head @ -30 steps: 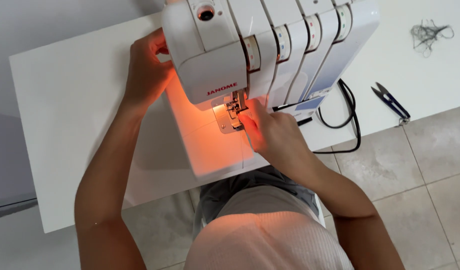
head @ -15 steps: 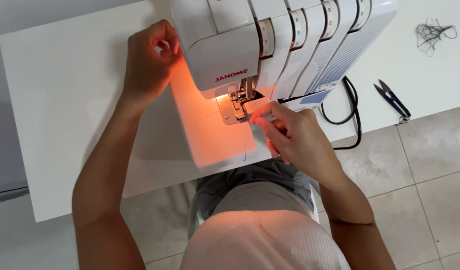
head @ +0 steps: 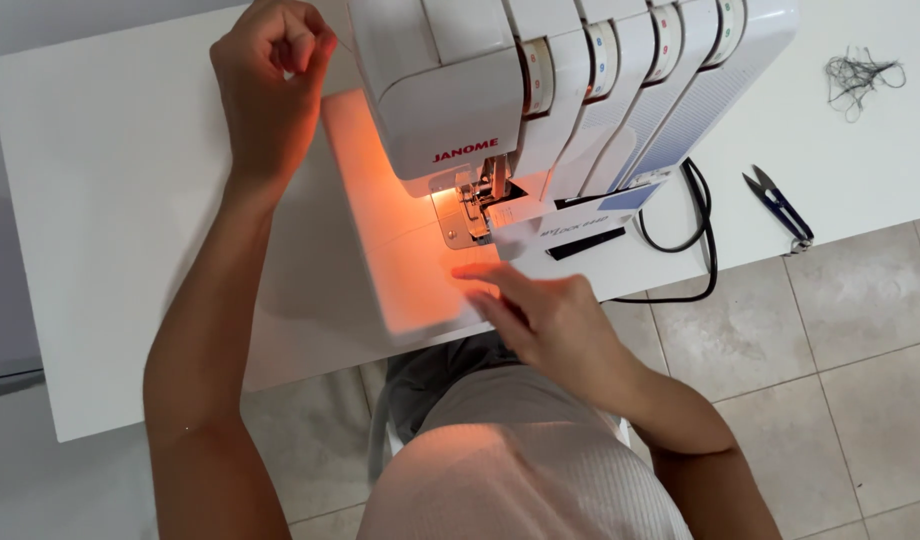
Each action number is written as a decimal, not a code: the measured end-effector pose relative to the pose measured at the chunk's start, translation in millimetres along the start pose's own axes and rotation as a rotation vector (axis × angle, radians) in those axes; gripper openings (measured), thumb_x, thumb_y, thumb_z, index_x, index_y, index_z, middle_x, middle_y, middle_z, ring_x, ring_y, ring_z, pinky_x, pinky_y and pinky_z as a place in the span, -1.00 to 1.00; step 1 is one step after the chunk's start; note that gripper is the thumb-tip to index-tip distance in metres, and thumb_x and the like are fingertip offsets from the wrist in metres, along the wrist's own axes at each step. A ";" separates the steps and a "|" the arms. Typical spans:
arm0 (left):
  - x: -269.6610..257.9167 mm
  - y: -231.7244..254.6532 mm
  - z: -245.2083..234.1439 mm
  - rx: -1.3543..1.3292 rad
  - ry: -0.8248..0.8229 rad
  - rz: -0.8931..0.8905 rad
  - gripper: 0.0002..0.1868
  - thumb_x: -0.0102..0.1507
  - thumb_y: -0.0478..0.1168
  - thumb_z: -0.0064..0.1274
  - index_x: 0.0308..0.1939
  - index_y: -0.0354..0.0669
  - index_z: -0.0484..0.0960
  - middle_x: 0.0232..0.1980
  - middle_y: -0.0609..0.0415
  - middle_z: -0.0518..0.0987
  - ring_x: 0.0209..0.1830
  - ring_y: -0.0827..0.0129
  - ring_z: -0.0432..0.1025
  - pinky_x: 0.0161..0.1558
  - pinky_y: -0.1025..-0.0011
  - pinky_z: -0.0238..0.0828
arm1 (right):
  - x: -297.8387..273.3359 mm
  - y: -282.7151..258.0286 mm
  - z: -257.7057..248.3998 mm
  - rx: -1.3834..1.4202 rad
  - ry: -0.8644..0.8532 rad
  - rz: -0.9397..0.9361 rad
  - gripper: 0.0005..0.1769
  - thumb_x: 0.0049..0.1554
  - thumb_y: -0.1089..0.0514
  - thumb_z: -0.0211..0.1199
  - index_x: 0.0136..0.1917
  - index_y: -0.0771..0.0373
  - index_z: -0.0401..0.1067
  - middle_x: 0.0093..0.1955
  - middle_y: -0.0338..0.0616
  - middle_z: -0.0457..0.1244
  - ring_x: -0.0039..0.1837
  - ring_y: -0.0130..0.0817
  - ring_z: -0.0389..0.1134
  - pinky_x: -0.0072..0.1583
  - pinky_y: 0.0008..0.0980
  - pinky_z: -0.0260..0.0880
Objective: Threading a Janome serger machine using tweezers and thread snips.
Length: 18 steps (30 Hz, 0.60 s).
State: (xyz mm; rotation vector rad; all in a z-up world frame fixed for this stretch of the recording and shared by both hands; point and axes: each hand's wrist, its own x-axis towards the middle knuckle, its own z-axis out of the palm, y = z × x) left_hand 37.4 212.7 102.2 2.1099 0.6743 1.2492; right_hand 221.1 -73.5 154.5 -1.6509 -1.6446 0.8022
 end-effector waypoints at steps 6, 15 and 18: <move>15.4 -27.3 9.4 -0.047 0.007 -0.003 -0.62 0.35 -0.63 0.16 -0.32 -0.25 0.29 -0.23 0.10 0.54 -0.28 0.50 0.31 -0.23 0.47 0.23 | -22.3 3.4 -2.4 -0.189 0.128 -0.086 -0.48 0.19 0.10 0.32 0.41 0.17 0.38 -0.53 -0.24 0.22 -0.52 -0.31 0.21 -0.40 -0.35 0.23; 25.4 -32.3 8.2 0.036 0.031 0.048 -0.65 0.36 -0.56 0.19 -0.33 -0.23 0.33 -0.36 0.16 0.40 -0.32 0.49 0.30 -0.24 0.46 0.18 | -31.0 20.2 6.1 -0.428 0.079 -0.271 -0.38 0.17 0.06 0.39 0.46 0.09 0.35 -0.55 -0.26 0.14 -0.54 -0.30 0.09 -0.42 -0.27 0.07; 23.6 -29.5 6.3 -0.005 0.027 0.016 -0.60 0.39 -0.55 0.19 -0.37 -0.24 0.30 -0.41 0.15 0.35 -0.37 0.47 0.24 -0.29 0.46 0.09 | -32.2 31.3 4.1 -0.412 0.046 -0.330 -0.34 0.14 0.08 0.38 0.49 0.11 0.34 -0.52 -0.29 0.12 -0.52 -0.33 0.08 -0.41 -0.28 0.07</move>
